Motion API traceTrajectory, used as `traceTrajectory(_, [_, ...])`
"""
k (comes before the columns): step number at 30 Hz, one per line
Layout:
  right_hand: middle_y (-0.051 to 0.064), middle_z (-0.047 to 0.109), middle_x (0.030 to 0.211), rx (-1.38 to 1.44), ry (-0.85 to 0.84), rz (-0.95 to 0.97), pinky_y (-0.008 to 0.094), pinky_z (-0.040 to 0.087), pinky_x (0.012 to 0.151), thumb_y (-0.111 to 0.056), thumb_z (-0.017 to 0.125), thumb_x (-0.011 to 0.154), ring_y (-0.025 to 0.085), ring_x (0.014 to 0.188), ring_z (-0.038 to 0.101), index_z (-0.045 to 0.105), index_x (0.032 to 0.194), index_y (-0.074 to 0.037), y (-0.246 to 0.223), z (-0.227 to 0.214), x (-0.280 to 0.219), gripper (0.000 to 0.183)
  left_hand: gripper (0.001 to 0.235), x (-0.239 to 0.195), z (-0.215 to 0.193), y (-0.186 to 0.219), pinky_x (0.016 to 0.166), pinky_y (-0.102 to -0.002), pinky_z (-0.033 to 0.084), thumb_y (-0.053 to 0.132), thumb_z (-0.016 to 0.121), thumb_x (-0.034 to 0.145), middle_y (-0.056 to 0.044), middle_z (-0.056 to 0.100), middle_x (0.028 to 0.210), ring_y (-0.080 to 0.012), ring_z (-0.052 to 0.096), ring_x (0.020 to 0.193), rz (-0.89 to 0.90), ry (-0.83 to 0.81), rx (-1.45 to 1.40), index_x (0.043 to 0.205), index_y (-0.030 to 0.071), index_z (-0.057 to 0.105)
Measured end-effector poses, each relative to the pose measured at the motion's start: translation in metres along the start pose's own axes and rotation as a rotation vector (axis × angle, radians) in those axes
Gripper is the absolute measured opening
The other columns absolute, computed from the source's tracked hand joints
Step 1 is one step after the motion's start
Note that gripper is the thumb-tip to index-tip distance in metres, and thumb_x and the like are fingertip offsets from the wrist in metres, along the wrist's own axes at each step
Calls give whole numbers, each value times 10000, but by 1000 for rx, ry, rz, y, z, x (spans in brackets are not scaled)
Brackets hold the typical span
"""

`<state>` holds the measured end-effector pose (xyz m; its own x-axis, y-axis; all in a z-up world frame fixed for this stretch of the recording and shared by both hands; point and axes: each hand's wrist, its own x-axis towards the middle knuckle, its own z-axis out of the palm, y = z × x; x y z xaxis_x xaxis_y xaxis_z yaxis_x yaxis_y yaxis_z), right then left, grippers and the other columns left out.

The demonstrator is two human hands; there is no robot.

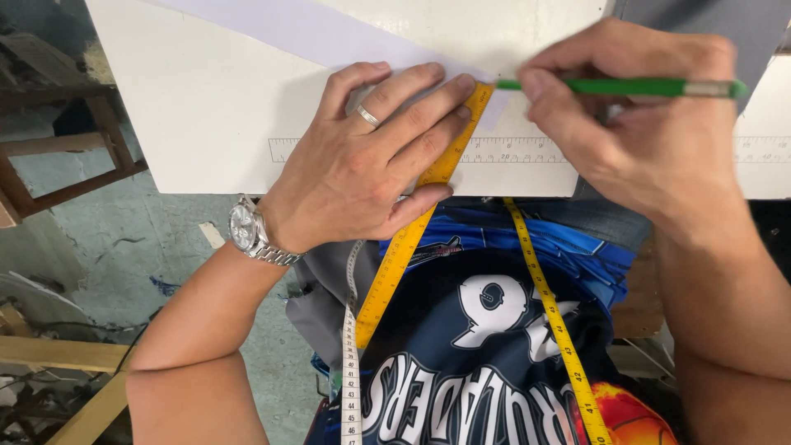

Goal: Measuring, marking, and cutting white elastic strips to specific lengths using a ruler and scissors at a workbench.

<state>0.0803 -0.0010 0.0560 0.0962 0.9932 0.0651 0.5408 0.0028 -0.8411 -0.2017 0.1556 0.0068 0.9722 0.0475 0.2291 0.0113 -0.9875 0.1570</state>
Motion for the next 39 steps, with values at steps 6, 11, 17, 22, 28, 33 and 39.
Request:
traceTrajectory(6, [342, 851, 1146, -38, -19, -86, 362, 620, 642, 207, 756, 1315, 302, 815, 807, 778, 1366, 274, 1, -10, -31, 87, 755, -3, 0, -2, 1377, -593, 488, 613, 996, 1290, -143, 650, 1869, -337, 615, 1712, -9, -3, -43, 1723, 28, 795])
traceTrajectory(11, [323, 884, 1095, -97, 111, -201, 393, 560, 699, 122, 795, 1287, 291, 779, 769, 857, 1242, 223, 15, 13, -43, 127, 750, 1, -2, -1, 1379, -608, 514, 529, 1078, 1226, -169, 653, 1870, -354, 649, 1706, -17, -10, -79, 1709, 21, 809])
traceTrajectory(17, [380, 888, 1168, -27, 207, -164, 444, 628, 833, 85, 788, 1300, 408, 962, 871, 827, 1214, 254, 19, 23, -45, 193, 744, 3, -4, 0, 1391, -600, 511, 506, 1037, 1281, -156, 631, 1893, -342, 646, 1730, -29, -28, -66, 1782, 26, 768])
traceTrajectory(22, [372, 874, 1138, 4, 217, -164, 453, 622, 838, 41, 774, 1304, 425, 965, 867, 846, 1226, 257, 27, 25, -47, 241, 722, 3, -4, 0, 1397, -601, 517, 514, 990, 1333, -175, 629, 1891, -353, 640, 1740, -26, -35, -64, 1796, 16, 750])
traceTrajectory(28, [384, 874, 1146, 14, 205, -183, 445, 614, 814, 54, 778, 1302, 421, 952, 857, 844, 1233, 269, 33, 24, -48, 235, 724, 2, -2, -1, 1405, -603, 483, 540, 968, 1347, -174, 633, 1890, -353, 630, 1740, -30, -37, -75, 1796, 14, 755])
traceTrajectory(33, [373, 850, 1086, 59, 217, -201, 481, 644, 853, 55, 733, 1303, 458, 945, 860, 801, 1241, 308, 34, 26, -50, 269, 739, 2, -2, -1, 1397, -608, 505, 552, 985, 1359, -179, 624, 1892, -358, 629, 1744, -12, -46, -45, 1805, 15, 740])
traceTrajectory(39, [372, 844, 1065, 81, 222, -228, 486, 654, 848, 56, 729, 1290, 448, 915, 845, 773, 1244, 314, 38, 27, -51, 266, 735, 2, -2, -2, 1399, -607, 501, 558, 979, 1371, -179, 625, 1889, -355, 625, 1744, -9, -42, -45, 1803, 11, 746])
